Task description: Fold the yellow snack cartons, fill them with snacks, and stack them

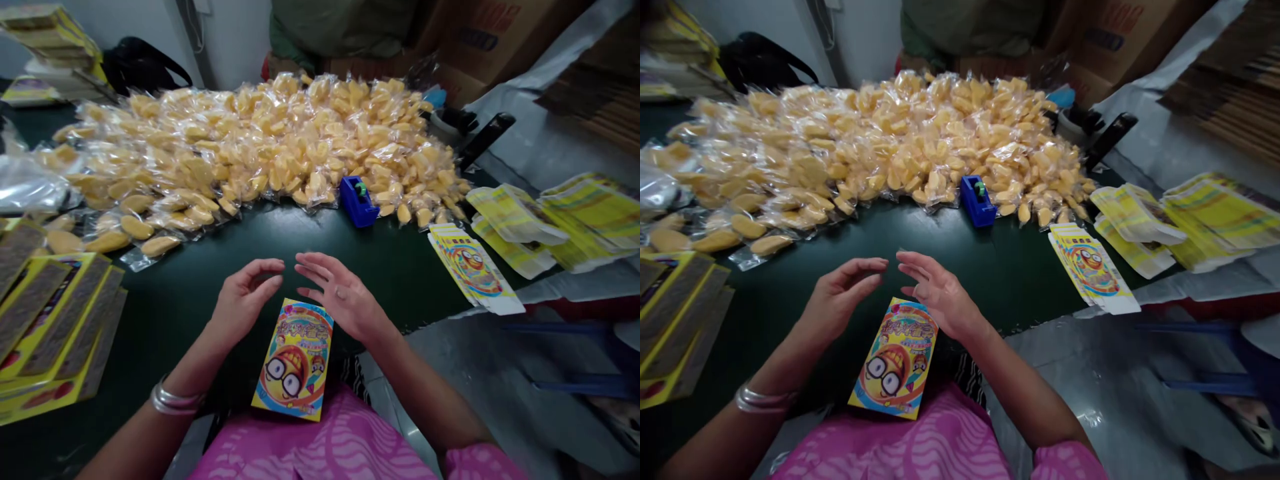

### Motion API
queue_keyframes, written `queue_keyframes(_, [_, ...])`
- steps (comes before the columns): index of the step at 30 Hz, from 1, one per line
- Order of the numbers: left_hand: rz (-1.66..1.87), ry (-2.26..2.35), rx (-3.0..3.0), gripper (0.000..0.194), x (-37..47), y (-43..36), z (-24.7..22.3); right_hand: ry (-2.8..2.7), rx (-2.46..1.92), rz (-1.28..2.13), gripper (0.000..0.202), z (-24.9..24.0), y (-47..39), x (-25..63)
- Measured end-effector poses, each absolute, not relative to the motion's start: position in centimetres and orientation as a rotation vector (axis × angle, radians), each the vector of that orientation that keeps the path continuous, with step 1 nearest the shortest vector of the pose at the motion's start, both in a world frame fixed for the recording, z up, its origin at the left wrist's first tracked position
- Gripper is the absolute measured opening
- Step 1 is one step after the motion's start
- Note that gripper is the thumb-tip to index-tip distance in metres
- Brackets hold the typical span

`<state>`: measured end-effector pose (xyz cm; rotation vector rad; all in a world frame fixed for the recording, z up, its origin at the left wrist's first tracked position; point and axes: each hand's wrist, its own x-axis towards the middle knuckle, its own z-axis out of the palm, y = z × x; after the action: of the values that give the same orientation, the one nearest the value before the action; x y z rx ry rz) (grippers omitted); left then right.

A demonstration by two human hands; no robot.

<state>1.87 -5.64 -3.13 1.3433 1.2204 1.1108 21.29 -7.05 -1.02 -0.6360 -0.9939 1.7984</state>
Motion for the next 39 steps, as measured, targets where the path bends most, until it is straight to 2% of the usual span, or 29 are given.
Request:
queue_keyframes(4, [1.120, 1.107, 1.210, 0.030, 2.5, -5.2, -2.2, -0.970, -0.602, 1.824, 0.049, -1.2, -6.5, 21.5])
queue_keyframes(10, [1.162, 1.123, 1.348, 0.033, 3.3, -4.7, -1.1, -0.527, -0.398, 2.154, 0.048, -1.4, -6.8, 22.0])
queue_keyframes(13, [1.110, 1.038, 1.361, 0.036, 4.2, -4.6, -0.4, -0.450, -0.275, 2.211, 0.049, -1.7, -7.2, 22.0])
queue_keyframes(15, [1.098, 1.005, 1.348, 0.032, 4.9, -4.5, -0.1, -0.430, -0.182, 2.208, 0.048, -2.0, -7.4, 21.9])
queue_keyframes(20, [1.138, 1.042, 1.494, 0.003, 5.2, -4.2, -0.3, -0.388, -0.002, 2.217, 0.048, -2.6, -7.7, 22.0])
queue_keyframes(25, [1.064, 1.105, 1.719, 0.003, 3.5, -3.8, -0.2, -0.383, 0.028, 2.227, 0.035, -2.9, -7.4, 23.0])
queue_keyframes(30, [0.952, 0.989, 1.469, 0.015, 3.9, -4.2, 0.9, -0.417, 0.013, 2.276, 0.035, -3.2, -7.0, 23.3])
queue_keyframes(34, [0.905, 1.006, 1.379, 0.006, 5.0, -4.2, 1.4, -0.456, 0.052, 2.300, 0.037, -3.6, -6.8, 23.0])
queue_keyframes(39, [0.891, 1.030, 1.472, 0.006, 4.8, -3.5, 1.6, -0.483, 0.052, 2.310, 0.038, -3.9, -6.8, 22.9])
